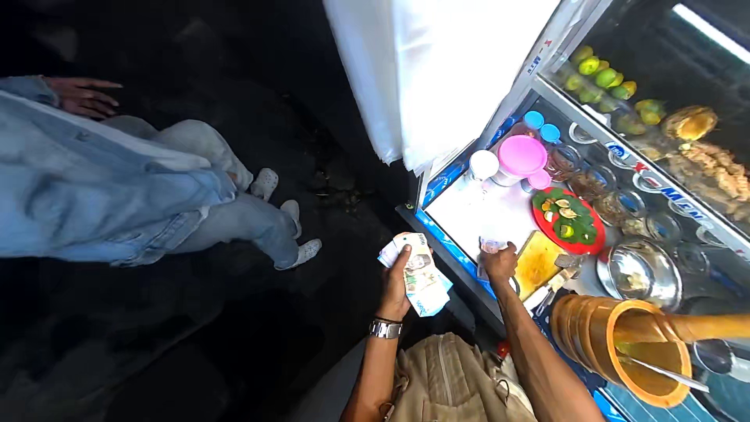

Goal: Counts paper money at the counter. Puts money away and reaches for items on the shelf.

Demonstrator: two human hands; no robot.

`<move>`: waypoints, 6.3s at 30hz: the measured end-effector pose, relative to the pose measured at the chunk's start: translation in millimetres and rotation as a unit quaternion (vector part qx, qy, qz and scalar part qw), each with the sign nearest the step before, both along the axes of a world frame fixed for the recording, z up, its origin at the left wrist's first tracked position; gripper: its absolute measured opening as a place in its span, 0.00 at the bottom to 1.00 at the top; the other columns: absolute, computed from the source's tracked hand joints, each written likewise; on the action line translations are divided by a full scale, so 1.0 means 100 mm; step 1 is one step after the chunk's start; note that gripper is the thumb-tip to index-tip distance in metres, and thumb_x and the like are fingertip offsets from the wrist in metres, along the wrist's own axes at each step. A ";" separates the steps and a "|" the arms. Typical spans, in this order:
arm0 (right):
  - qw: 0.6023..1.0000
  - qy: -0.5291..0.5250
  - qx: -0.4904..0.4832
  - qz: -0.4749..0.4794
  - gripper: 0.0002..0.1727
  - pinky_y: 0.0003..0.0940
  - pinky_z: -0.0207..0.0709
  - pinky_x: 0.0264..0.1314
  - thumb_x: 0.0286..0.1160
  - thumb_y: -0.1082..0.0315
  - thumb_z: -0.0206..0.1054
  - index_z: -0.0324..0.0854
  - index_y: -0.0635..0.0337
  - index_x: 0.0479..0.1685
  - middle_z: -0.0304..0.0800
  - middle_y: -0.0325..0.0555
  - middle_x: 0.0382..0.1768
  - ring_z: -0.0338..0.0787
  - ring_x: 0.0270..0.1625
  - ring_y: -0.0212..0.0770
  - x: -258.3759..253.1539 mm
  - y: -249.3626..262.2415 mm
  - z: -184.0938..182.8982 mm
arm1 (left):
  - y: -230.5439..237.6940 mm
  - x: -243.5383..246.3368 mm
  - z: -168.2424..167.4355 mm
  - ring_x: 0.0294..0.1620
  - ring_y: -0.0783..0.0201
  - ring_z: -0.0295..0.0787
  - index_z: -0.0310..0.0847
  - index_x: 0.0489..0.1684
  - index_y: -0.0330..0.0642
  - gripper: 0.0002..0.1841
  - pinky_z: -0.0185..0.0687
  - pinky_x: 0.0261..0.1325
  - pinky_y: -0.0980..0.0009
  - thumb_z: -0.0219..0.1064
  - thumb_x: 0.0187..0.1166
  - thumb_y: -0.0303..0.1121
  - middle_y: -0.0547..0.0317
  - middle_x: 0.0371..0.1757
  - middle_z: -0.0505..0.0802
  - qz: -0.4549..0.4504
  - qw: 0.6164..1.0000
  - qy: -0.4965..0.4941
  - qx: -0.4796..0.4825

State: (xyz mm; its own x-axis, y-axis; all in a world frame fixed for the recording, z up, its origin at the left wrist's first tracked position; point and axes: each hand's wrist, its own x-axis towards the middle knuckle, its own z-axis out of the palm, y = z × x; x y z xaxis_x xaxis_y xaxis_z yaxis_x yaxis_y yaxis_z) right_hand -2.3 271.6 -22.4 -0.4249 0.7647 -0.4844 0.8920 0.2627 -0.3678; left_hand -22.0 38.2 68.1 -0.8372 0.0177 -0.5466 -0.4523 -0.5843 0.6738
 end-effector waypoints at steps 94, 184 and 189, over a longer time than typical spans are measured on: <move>0.833 0.409 -0.356 -0.108 0.17 0.41 0.94 0.47 0.73 0.74 0.76 0.83 0.73 0.58 0.96 0.58 0.42 0.98 0.40 0.46 0.86 -0.47 1.45 | 0.58 0.51 0.43 0.46 0.58 0.96 0.75 0.62 0.26 0.12 0.94 0.54 0.62 0.60 0.86 0.23 0.45 0.47 0.95 -0.233 0.968 0.070 -0.056; 0.829 0.467 -0.306 -0.036 0.12 0.34 0.90 0.58 0.73 0.79 0.70 0.85 0.70 0.54 0.96 0.50 0.45 0.95 0.49 0.38 1.42 -0.34 1.51 | 0.53 0.24 0.45 0.52 0.60 0.94 0.71 0.65 0.30 0.16 0.91 0.55 0.65 0.62 0.80 0.18 0.48 0.50 0.94 -0.112 0.977 0.147 -0.109; 0.810 0.447 -0.372 0.081 0.20 0.35 0.85 0.69 0.76 0.77 0.68 0.81 0.69 0.67 0.89 0.50 0.65 0.90 0.63 0.38 1.21 -0.31 1.53 | 0.67 0.34 0.47 0.42 0.63 0.93 0.76 0.61 0.30 0.16 0.91 0.49 0.66 0.67 0.77 0.20 0.51 0.42 0.93 -0.166 0.968 0.146 -0.121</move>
